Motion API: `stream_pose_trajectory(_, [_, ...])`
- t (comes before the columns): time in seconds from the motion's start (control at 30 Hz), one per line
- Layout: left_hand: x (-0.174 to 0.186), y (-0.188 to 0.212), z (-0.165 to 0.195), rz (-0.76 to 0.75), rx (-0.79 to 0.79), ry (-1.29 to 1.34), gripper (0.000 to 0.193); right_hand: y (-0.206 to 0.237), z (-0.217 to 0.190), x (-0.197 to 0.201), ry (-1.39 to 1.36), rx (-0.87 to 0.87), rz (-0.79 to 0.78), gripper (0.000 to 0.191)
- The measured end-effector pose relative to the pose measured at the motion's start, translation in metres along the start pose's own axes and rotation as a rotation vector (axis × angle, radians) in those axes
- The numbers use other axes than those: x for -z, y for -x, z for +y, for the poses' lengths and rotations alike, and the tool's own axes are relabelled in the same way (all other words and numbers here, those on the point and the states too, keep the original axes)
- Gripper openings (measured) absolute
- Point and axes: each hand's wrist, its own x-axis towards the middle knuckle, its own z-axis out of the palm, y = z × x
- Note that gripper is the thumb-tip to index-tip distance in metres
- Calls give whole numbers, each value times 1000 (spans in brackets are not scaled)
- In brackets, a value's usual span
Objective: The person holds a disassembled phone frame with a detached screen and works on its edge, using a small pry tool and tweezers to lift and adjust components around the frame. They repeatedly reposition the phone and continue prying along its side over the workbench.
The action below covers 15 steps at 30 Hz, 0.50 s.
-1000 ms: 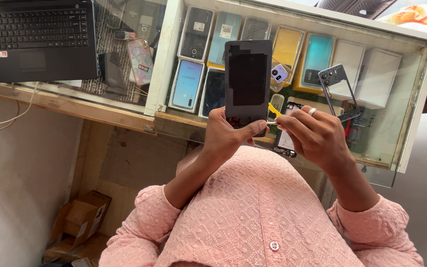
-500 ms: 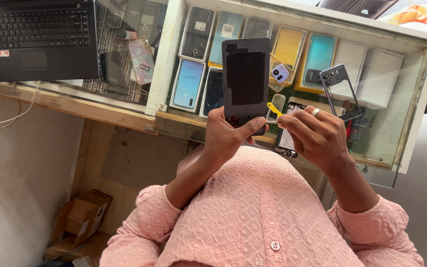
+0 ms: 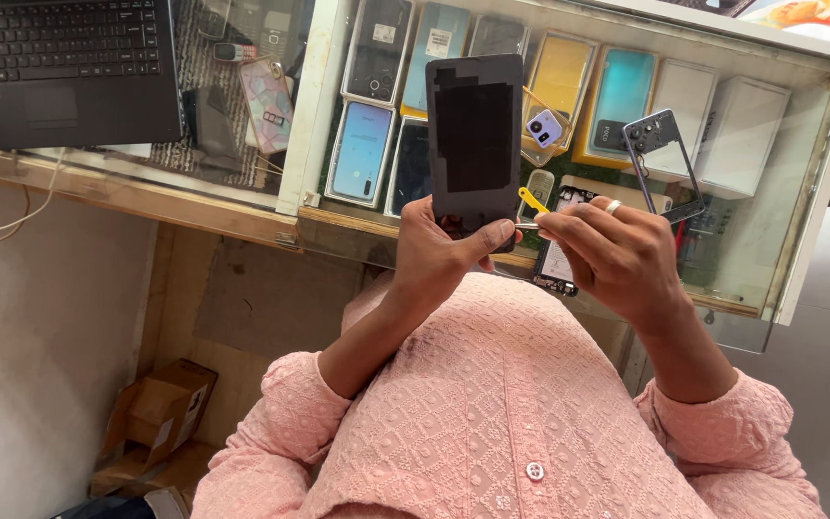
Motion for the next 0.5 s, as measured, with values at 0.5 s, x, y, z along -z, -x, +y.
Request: stream_pose_trajectory(0.5, [1, -3, -3, 71, 44, -11, 16, 7, 1, -6, 66, 15, 27, 17])
